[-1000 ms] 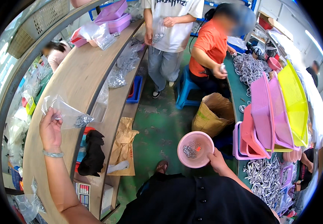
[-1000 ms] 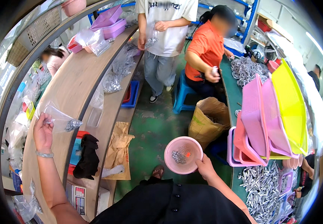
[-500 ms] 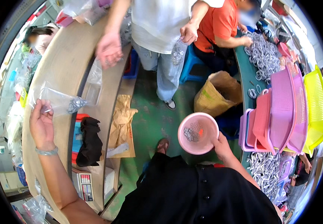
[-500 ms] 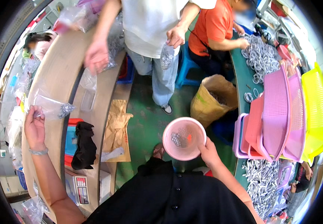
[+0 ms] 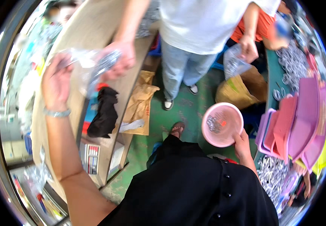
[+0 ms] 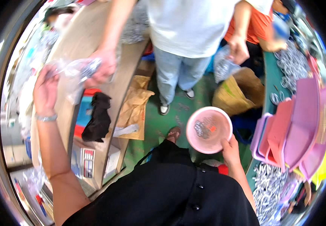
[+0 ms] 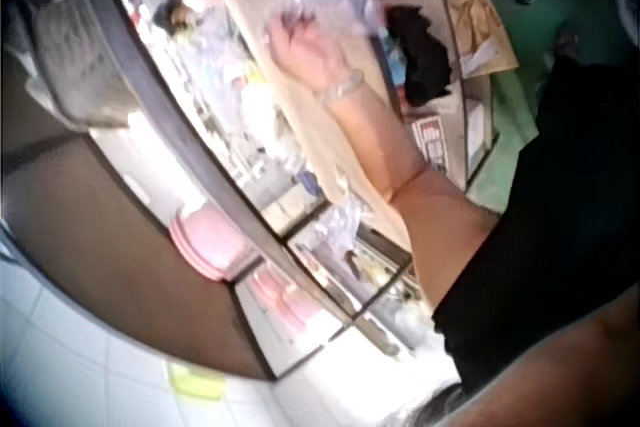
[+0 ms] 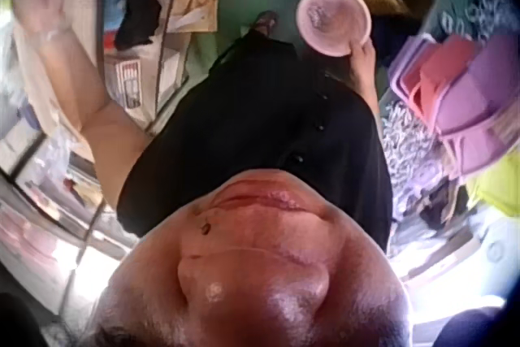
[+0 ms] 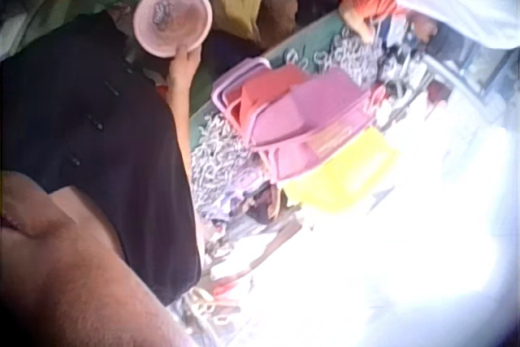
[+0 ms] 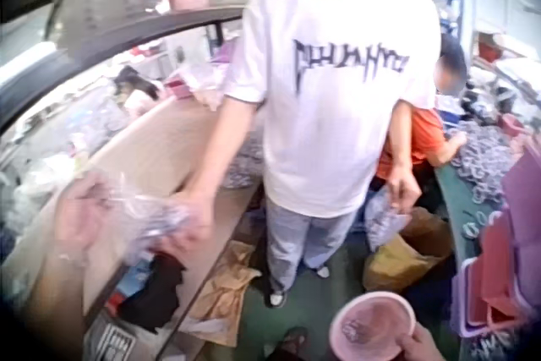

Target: The person sorts small metal fasteners on a table, picking them up by hand and placing them into a pink plastic basket. They also handle a small bag of metal pieces and transfer some into the basket. The person continues sorting the fasteners, occasionally picking up individual pieces and placing them in the basket.

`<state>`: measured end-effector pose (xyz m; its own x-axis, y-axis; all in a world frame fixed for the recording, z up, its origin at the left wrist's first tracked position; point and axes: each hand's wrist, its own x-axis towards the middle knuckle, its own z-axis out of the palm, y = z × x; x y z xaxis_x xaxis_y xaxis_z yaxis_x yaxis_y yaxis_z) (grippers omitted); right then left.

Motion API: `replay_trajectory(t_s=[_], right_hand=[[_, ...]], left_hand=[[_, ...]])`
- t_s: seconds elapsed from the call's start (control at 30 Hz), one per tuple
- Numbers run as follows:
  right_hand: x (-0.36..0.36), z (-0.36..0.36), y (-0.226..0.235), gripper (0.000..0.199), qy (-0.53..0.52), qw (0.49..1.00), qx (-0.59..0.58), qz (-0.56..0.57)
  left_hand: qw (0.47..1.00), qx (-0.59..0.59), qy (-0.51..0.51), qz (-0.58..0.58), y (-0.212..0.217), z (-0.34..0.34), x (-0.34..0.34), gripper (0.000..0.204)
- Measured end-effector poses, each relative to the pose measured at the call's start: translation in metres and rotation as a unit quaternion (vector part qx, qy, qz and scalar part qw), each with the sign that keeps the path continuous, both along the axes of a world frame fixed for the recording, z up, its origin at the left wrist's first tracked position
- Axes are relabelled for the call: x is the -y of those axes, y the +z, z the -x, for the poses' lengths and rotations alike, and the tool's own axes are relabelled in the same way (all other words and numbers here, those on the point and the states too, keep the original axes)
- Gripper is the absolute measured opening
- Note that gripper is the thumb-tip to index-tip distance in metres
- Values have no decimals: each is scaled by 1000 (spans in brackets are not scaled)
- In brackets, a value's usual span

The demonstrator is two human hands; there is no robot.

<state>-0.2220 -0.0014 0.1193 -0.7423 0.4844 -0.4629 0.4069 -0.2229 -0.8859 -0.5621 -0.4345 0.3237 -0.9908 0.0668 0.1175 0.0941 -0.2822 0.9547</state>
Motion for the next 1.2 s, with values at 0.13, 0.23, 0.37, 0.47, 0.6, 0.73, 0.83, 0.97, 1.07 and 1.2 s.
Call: replay_trajectory(t_s=[0.13,0.23,0.37,0.47,0.6,0.73,0.83,0.97,1.07,1.2], right_hand=[[-1,-5,-1,33,1,1000,-19,24],[-1,-5,1,33,17,999,-26,6],[4,-10,13,32,4,999,-51,7],[5,-20,29,32,-6,998,-44,34],[-1,-32,31,36,-3,995,-104,-11],[-9,-46,38,34,-54,987,-148,-29],[-7,-50,67,31,-74,985,-156,11],[-7,-63,93,34,-71,983,-162,39],[-4,-73,110,35,-63,981,-182,-14],[0,-86,130,41,-55,976,-205,-51]], left_hand=[[1000,-16,-20,16,11,-18,-40,20],[998,-58,-24,15,18,-26,-61,23],[992,-100,-71,31,38,-49,-100,26],[980,-162,-99,63,58,-70,-137,37],[961,-224,-100,125,57,-95,-156,36],[969,-102,-188,121,-4,-125,-179,27],[935,118,-307,132,-68,-171,-206,29],[833,221,-505,43,-107,-235,-250,71],[803,236,-546,-40,-115,-253,-262,73],[794,195,-572,-63,-97,-259,-264,73]])
